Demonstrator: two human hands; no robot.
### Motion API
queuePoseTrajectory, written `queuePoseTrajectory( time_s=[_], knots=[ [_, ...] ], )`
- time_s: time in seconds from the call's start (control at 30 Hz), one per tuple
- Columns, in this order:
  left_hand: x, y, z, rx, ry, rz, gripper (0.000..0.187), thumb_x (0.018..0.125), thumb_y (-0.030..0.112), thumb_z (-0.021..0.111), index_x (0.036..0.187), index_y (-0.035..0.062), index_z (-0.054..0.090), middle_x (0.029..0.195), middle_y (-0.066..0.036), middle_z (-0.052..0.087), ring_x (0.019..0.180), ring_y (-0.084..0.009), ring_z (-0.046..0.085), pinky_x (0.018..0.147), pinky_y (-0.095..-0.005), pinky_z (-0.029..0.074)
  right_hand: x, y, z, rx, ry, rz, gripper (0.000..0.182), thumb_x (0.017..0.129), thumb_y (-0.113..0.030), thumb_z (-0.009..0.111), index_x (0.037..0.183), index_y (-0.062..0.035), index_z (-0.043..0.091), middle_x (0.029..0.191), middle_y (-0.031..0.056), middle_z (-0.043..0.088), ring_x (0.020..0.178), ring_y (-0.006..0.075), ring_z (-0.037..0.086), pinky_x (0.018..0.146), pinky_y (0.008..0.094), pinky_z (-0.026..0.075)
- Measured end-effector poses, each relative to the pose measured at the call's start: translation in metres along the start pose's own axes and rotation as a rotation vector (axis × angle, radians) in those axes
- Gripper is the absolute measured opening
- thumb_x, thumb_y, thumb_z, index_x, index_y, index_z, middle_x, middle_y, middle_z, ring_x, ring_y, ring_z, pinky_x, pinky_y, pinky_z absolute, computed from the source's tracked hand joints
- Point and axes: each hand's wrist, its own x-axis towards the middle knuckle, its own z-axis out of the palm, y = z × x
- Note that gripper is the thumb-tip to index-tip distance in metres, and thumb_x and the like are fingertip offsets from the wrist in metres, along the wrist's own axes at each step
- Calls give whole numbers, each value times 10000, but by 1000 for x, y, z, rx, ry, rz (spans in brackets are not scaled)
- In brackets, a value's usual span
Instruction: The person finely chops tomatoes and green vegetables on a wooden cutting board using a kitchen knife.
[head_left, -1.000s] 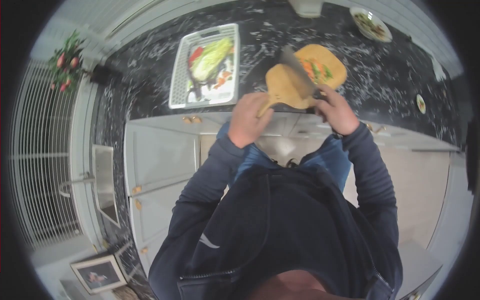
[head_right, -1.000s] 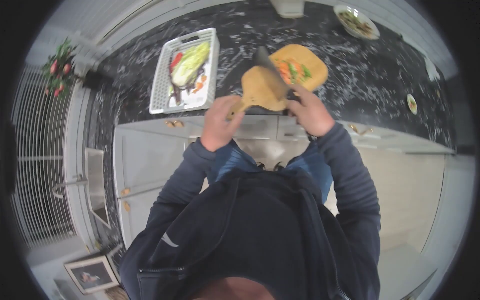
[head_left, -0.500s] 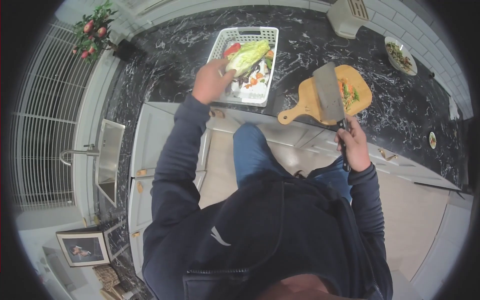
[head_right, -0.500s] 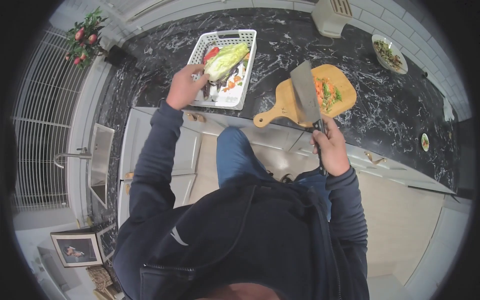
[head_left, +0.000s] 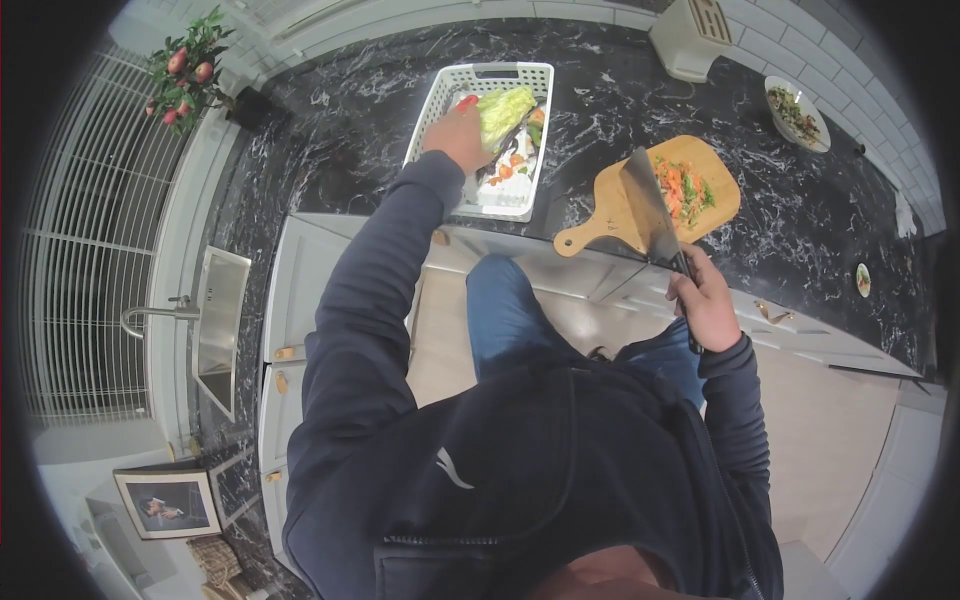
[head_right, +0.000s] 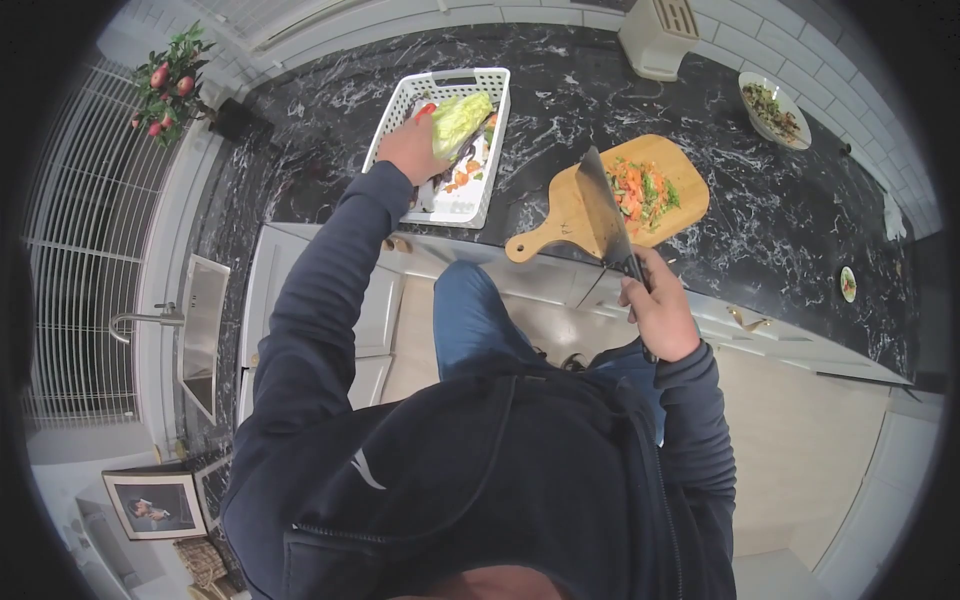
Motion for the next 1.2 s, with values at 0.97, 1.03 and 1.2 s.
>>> queuePoseTrajectory(
  time_s=[0.97,1.03,1.2],
  knots=[
    [-6,-65,4,-265,-93,201,392,823,317,545,1104,44,541,1096,-134,570,927,-278,540,756,-366,432,-6,9,5,-106,23,7,349,884,-153,364,1223,-72,389,663,41,443,505,136,390,519,267,387],
    [-9,-61,8,-226,-61,243,363,829,296,512,1083,42,560,1091,-130,569,937,-278,536,774,-373,430,-6,9,6,-128,21,-5,354,885,-156,368,1228,-72,385,667,45,446,508,139,392,512,270,388],
    [-20,-29,5,-66,90,242,385,796,336,584,1026,31,536,975,-135,576,880,-263,541,760,-366,460,-4,18,10,-209,31,-99,367,888,-169,371,1243,-74,367,681,51,447,507,145,387,496,272,375]
  ],
)
